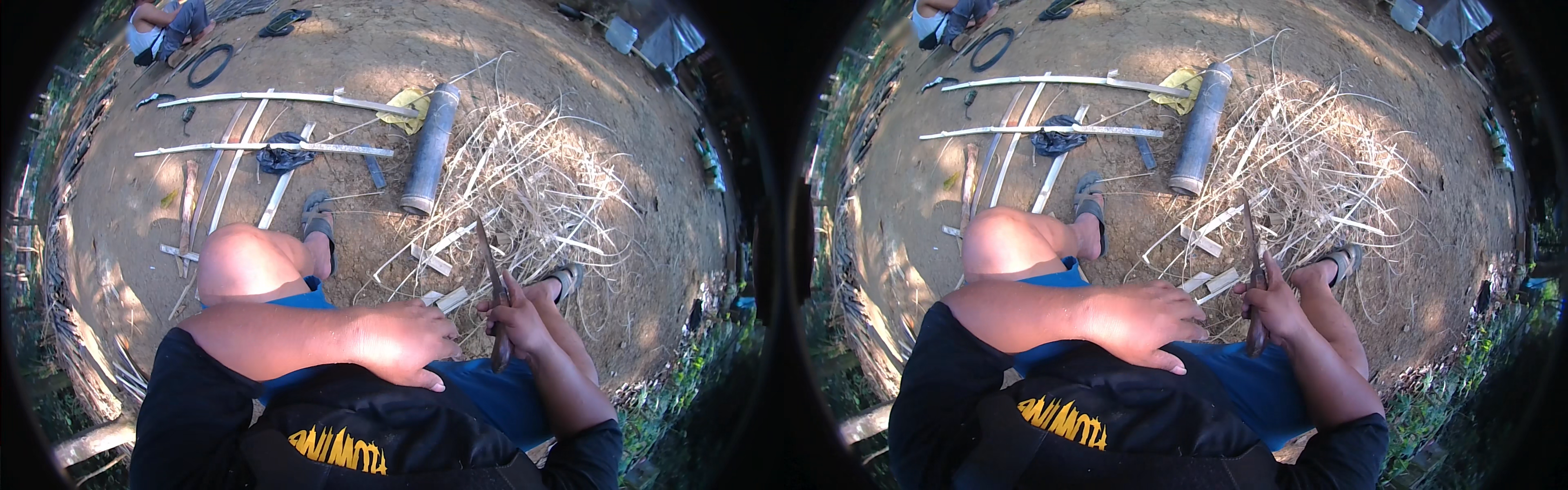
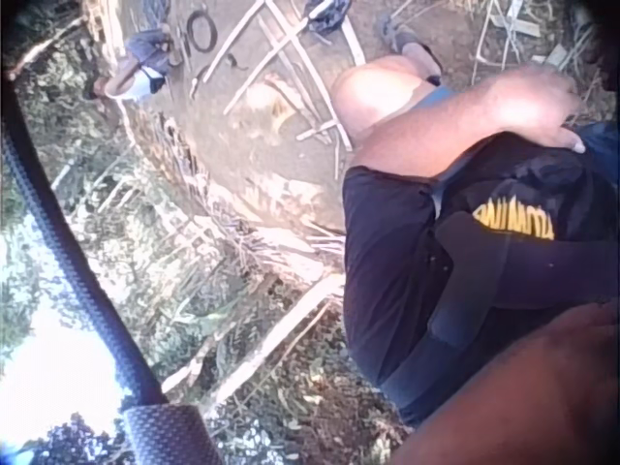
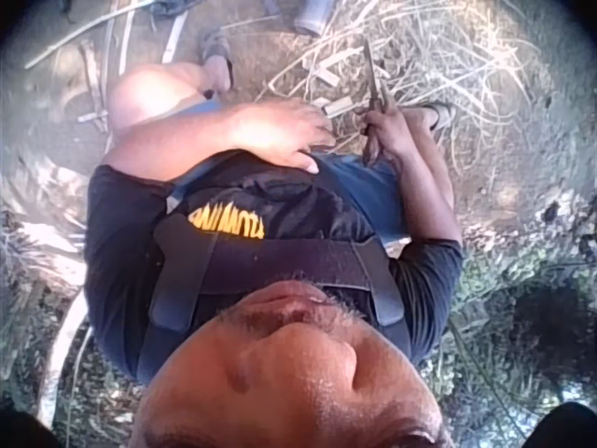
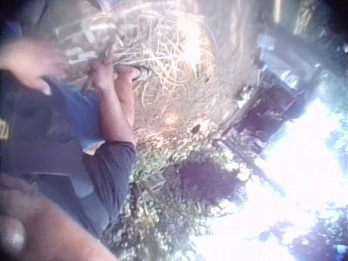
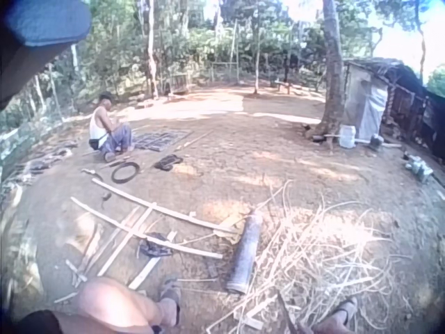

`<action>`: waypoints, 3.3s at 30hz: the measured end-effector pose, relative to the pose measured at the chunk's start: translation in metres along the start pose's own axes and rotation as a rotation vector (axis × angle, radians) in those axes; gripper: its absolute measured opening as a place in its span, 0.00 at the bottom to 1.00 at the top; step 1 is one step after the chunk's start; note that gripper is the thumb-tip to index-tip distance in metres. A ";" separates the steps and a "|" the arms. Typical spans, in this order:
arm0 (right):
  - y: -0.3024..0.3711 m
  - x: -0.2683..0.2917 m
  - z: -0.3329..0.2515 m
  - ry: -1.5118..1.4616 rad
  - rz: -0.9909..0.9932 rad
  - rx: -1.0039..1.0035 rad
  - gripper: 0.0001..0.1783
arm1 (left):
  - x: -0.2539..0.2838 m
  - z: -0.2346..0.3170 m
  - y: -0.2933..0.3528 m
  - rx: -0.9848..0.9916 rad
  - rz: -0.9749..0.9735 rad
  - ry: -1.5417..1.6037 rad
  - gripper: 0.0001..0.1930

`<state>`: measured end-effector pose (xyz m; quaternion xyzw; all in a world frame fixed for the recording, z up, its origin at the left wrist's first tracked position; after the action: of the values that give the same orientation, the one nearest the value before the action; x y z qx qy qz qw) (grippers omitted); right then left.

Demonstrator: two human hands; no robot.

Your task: The person uses a large knife to shave and smooth the surface of a bamboo strip, repeatedly scraping the blade along the material.

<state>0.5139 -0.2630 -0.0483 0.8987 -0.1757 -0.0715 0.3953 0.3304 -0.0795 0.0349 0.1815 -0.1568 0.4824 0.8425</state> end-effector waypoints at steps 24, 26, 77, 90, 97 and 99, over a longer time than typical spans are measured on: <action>0.032 0.046 -0.031 -0.398 0.326 0.068 0.52 | 0.002 -0.348 -0.123 1.115 0.911 0.082 0.46; 0.028 0.053 -0.026 -0.442 0.351 0.025 0.51 | 0.010 -0.360 -0.132 1.109 0.970 0.050 0.48; 0.002 0.044 -0.069 -0.398 0.224 0.008 0.53 | -0.013 -0.391 -0.132 1.009 1.054 0.380 0.49; -0.015 0.026 -0.063 -0.302 0.191 -0.148 0.53 | 0.007 -0.373 -0.129 1.179 1.229 0.375 0.42; -0.027 0.021 -0.061 -0.273 0.209 -0.193 0.54 | 0.020 -0.412 -0.109 1.061 1.619 0.368 0.33; -0.031 0.020 -0.059 -0.284 0.218 -0.223 0.54 | 0.028 -0.433 -0.098 0.996 1.748 0.488 0.31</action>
<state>0.5563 -0.2108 -0.0308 0.8061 -0.3168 -0.1734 0.4688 0.4676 0.0940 -0.3512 0.2294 0.1585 0.9596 0.0366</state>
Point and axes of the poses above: each hand's wrist, its own y-axis away from the middle knuckle, its own x-axis out of the back of the hand, z = x × y, the point moved 1 cm from there along -y, towards the middle knuckle, and after that the axes turned 13 degrees about y, right-handed, at the moved point
